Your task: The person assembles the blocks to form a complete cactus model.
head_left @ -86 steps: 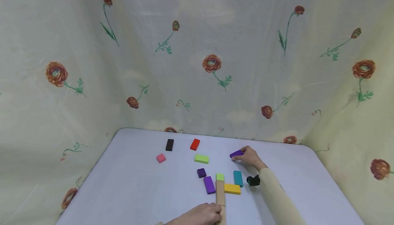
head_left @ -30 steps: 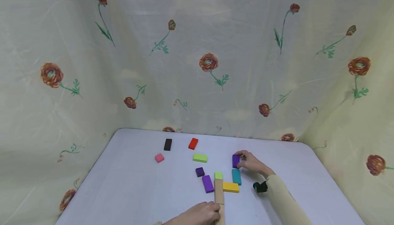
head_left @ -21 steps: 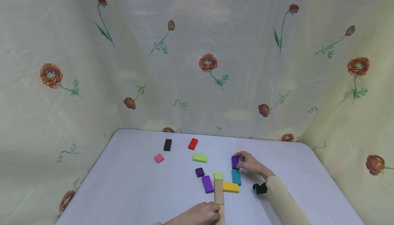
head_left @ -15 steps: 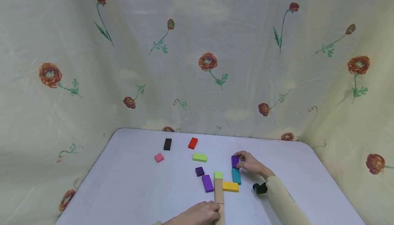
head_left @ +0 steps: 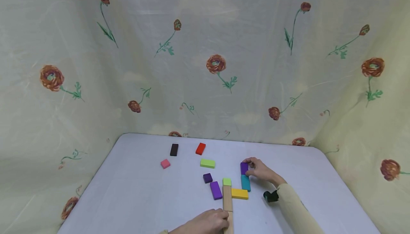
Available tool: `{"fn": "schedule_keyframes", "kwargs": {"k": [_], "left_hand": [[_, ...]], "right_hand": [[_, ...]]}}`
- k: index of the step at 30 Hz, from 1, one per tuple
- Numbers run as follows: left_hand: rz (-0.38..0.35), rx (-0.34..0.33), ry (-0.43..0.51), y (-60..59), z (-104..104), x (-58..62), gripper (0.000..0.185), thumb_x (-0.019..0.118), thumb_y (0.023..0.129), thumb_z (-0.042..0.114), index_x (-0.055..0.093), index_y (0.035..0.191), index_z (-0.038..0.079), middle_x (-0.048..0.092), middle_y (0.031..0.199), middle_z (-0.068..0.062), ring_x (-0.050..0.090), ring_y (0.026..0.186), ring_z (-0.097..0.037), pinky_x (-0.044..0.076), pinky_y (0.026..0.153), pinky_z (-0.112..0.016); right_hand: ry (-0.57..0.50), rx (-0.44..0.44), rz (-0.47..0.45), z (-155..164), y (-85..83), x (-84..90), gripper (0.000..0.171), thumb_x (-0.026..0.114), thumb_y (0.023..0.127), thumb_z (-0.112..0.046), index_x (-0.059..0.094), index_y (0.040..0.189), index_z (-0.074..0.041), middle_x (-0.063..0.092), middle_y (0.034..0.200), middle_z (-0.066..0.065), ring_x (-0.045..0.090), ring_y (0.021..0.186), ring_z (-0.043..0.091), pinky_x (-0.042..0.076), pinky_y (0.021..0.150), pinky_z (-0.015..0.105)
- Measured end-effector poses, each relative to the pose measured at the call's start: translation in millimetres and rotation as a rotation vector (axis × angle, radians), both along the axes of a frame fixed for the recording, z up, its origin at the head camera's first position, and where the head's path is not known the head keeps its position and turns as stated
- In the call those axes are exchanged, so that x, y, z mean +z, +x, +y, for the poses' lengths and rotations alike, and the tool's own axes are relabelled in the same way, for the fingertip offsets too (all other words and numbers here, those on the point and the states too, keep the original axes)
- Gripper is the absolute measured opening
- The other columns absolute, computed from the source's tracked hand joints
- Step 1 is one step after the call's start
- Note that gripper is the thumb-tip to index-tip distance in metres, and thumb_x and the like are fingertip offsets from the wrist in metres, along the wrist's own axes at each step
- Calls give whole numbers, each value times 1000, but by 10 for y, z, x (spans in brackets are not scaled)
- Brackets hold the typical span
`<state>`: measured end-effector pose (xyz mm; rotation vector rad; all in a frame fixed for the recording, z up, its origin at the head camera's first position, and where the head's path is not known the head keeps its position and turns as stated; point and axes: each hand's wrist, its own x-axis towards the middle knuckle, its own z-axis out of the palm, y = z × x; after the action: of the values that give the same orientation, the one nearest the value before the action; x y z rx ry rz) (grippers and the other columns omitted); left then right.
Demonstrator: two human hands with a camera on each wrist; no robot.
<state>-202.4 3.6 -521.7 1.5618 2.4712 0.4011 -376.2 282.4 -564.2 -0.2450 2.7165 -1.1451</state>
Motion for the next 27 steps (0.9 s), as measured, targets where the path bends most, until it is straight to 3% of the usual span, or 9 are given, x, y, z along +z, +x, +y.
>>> {"fn": "schedule_keyframes", "kwargs": {"k": [2, 8, 15, 23, 27], "left_hand": [[-1, -1, -2, -1, 2, 1, 33, 64, 82, 37, 67, 107, 16, 53, 86, 12, 42, 71, 5, 36, 62, -6], [-2, -5, -8, -4, 7, 7, 33, 64, 82, 36, 67, 107, 15, 53, 86, 11, 42, 70, 5, 36, 62, -6], [4, -8, -13, -3, 22, 6, 32, 64, 82, 35, 67, 107, 16, 52, 85, 11, 41, 70, 4, 36, 61, -6], [17, -12, -4, 4, 11, 4, 32, 65, 82, 36, 67, 106, 16, 52, 84, 12, 41, 69, 4, 35, 60, -6], [12, -7, -2, -1, 5, 4, 33, 64, 82, 37, 67, 107, 16, 52, 85, 12, 41, 70, 4, 36, 61, -6]], "right_hand": [[-5, -12, -1, -7, 7, -9, 51, 66, 73, -17, 50, 121, -12, 48, 122, 9, 42, 111, 27, 36, 94, 48], [-27, -8, 22, -76, 178, 184, 56, 63, 80, -19, 40, 130, -7, 46, 126, 15, 44, 111, 29, 36, 93, 49], [-69, -68, 23, 1, 232, 340, 53, 60, 85, -27, 39, 130, -9, 45, 129, 13, 42, 110, 29, 38, 88, 48], [-202, -60, 140, 81, 273, 399, 50, 60, 85, -29, 42, 128, -10, 45, 127, 12, 40, 106, 25, 35, 83, 39], [-305, -70, 126, 64, 323, 356, 53, 62, 82, -25, 42, 129, -9, 43, 128, 13, 38, 109, 29, 34, 83, 36]]}}
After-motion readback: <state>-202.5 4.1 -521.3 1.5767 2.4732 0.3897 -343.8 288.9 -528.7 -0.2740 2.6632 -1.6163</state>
